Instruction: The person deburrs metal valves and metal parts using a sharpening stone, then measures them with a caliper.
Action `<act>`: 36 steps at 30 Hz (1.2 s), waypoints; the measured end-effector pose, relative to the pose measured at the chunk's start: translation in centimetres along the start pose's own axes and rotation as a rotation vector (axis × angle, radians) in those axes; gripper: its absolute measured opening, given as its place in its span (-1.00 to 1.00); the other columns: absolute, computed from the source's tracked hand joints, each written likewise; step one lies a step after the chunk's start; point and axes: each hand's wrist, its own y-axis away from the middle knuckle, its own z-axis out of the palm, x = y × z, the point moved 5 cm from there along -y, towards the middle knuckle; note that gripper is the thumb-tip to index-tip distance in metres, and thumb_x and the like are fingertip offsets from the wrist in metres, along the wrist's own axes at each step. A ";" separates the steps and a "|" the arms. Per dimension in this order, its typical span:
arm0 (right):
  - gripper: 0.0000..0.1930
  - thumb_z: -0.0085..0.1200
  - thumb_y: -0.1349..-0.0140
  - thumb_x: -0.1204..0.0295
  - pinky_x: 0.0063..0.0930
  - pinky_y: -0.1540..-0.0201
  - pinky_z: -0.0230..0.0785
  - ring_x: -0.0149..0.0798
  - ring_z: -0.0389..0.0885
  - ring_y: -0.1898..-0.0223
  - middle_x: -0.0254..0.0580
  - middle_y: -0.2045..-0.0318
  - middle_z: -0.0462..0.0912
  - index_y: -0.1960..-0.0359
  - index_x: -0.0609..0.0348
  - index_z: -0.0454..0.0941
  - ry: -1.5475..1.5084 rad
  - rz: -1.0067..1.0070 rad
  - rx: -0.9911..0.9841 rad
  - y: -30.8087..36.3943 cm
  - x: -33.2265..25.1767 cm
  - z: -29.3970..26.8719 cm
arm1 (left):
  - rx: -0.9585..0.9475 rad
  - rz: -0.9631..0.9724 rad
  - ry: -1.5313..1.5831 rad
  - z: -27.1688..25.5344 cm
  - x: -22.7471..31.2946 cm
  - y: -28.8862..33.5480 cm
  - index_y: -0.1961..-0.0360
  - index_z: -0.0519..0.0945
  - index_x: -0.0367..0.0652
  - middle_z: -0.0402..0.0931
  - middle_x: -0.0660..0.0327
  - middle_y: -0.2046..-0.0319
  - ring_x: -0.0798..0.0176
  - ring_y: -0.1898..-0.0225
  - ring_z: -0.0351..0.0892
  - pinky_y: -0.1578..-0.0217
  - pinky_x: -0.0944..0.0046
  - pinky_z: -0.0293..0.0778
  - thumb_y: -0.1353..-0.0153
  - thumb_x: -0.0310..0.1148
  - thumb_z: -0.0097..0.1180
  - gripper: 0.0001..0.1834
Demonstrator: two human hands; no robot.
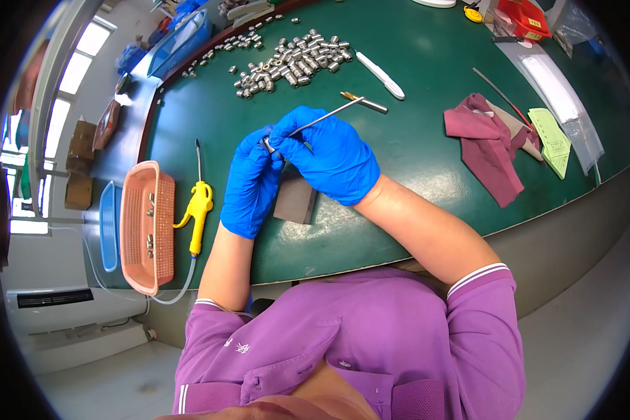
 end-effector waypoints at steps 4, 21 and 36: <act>-0.96 0.00 -0.16 0.56 -0.57 0.31 0.39 -0.40 0.53 0.39 -0.20 0.42 0.53 0.36 0.23 0.43 0.164 -0.022 -0.050 -0.1 0.0 -0.1 | 0.020 0.017 -0.052 0.0 0.1 0.0 0.11 0.47 -0.30 0.48 0.20 0.32 0.35 0.34 0.46 0.34 0.45 0.43 -0.15 -0.46 0.06 -0.73; -0.91 0.02 -0.15 0.53 -0.54 0.24 0.34 -0.38 0.48 0.32 -0.21 0.36 0.50 0.32 0.21 0.41 0.390 -0.104 -0.080 -0.1 -0.5 -0.1 | 0.042 0.024 -0.072 0.2 0.0 0.0 0.13 0.48 -0.29 0.48 0.19 0.35 0.35 0.36 0.45 0.34 0.45 0.42 -0.14 -0.50 0.05 -0.76; -0.92 -0.01 -0.18 0.50 -0.57 0.27 0.38 -0.39 0.52 0.37 -0.21 0.41 0.53 0.32 0.20 0.39 0.107 -0.032 0.059 0.3 -0.4 -0.3 | 0.031 0.029 -0.018 0.4 0.4 0.0 0.11 0.47 -0.29 0.47 0.23 0.35 0.37 0.34 0.43 0.34 0.47 0.39 -0.16 -0.43 0.07 -0.72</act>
